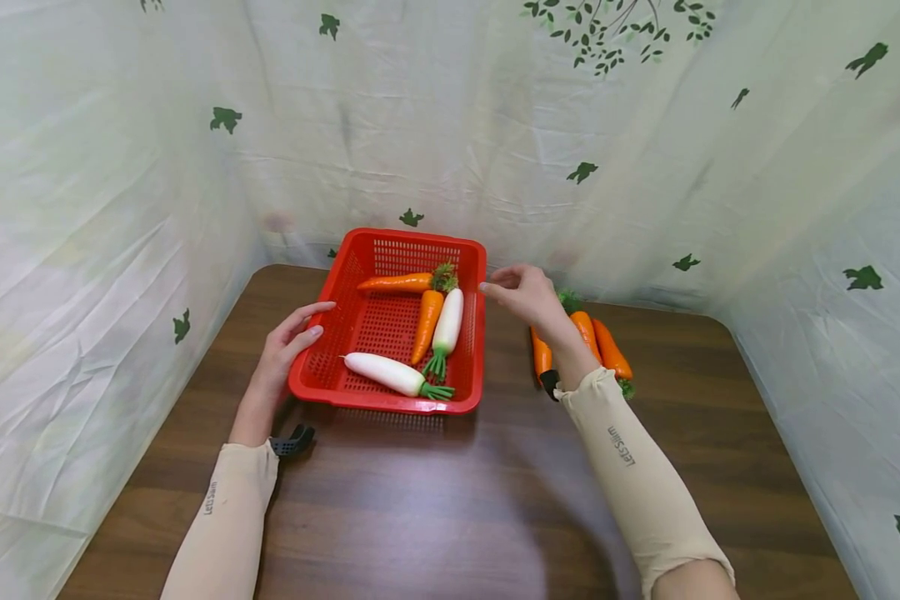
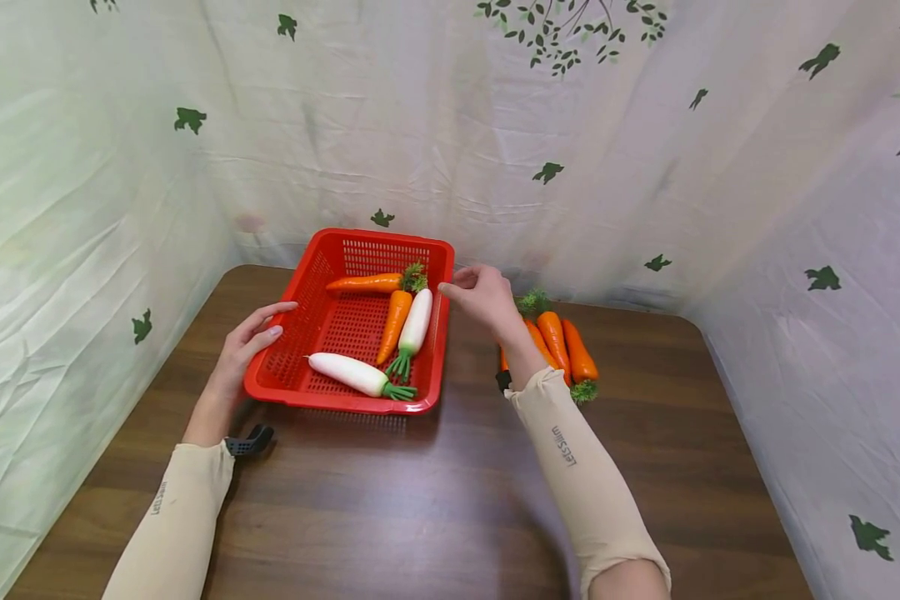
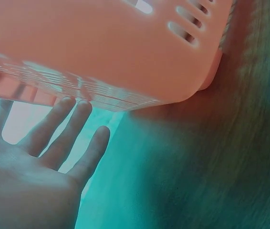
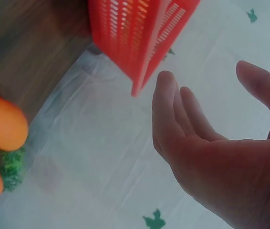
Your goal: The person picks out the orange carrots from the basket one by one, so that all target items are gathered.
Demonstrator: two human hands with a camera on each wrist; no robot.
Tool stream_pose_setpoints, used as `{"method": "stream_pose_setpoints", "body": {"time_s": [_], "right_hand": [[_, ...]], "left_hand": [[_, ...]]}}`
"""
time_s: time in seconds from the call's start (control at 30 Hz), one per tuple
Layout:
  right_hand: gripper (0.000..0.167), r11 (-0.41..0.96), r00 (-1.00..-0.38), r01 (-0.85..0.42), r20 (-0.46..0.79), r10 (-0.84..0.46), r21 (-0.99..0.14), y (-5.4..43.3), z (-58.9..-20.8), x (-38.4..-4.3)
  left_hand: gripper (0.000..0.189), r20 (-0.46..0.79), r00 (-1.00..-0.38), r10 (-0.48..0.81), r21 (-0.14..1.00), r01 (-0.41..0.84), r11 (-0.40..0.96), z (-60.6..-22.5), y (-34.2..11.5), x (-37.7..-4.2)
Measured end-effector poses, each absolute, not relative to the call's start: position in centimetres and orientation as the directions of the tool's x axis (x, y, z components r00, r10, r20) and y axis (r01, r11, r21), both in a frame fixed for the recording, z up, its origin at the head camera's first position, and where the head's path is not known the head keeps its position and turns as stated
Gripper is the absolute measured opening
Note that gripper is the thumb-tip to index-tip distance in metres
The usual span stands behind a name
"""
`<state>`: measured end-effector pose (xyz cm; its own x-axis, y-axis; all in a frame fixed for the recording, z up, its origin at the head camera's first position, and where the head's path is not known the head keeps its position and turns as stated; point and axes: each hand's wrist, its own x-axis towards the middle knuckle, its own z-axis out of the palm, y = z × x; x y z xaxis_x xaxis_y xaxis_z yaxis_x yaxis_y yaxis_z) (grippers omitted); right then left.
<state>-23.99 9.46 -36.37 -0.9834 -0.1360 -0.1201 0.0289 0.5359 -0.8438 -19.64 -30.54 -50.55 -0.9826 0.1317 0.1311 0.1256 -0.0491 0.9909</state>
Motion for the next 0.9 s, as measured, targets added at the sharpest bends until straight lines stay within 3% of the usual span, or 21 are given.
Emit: {"method": "stream_pose_setpoints", "body": {"time_s": [0.37, 0.57, 0.77, 0.9], "right_hand": [[0.043, 0.620, -0.971, 0.053, -0.184, -0.150, -0.783, 5.9, -35.7, -25.7], [0.027, 0.655, -0.965, 0.061, -0.212, -0.153, -0.753, 4.0, -35.4, -26.8], [0.058, 0.678, -0.958, 0.122, -0.266, -0.111, -0.725, 2.1, -35.8, -28.2], [0.050, 0.660, -0.945, 0.184, -0.316, -0.085, -0.728, 1.1, -36.3, -29.0]], "left_hand": [[0.047, 0.140, -0.981, 0.133, 0.989, 0.134, -0.057, -50.6, -30.5, -19.7], [0.046, 0.165, -0.975, 0.150, 0.984, 0.153, -0.091, -50.7, -30.7, -19.8], [0.046, 0.168, -0.972, 0.162, 0.983, 0.154, -0.095, -50.8, -30.9, -19.9], [0.047, 0.163, -0.972, 0.166, 0.984, 0.149, -0.095, -50.8, -30.9, -19.9]]}}
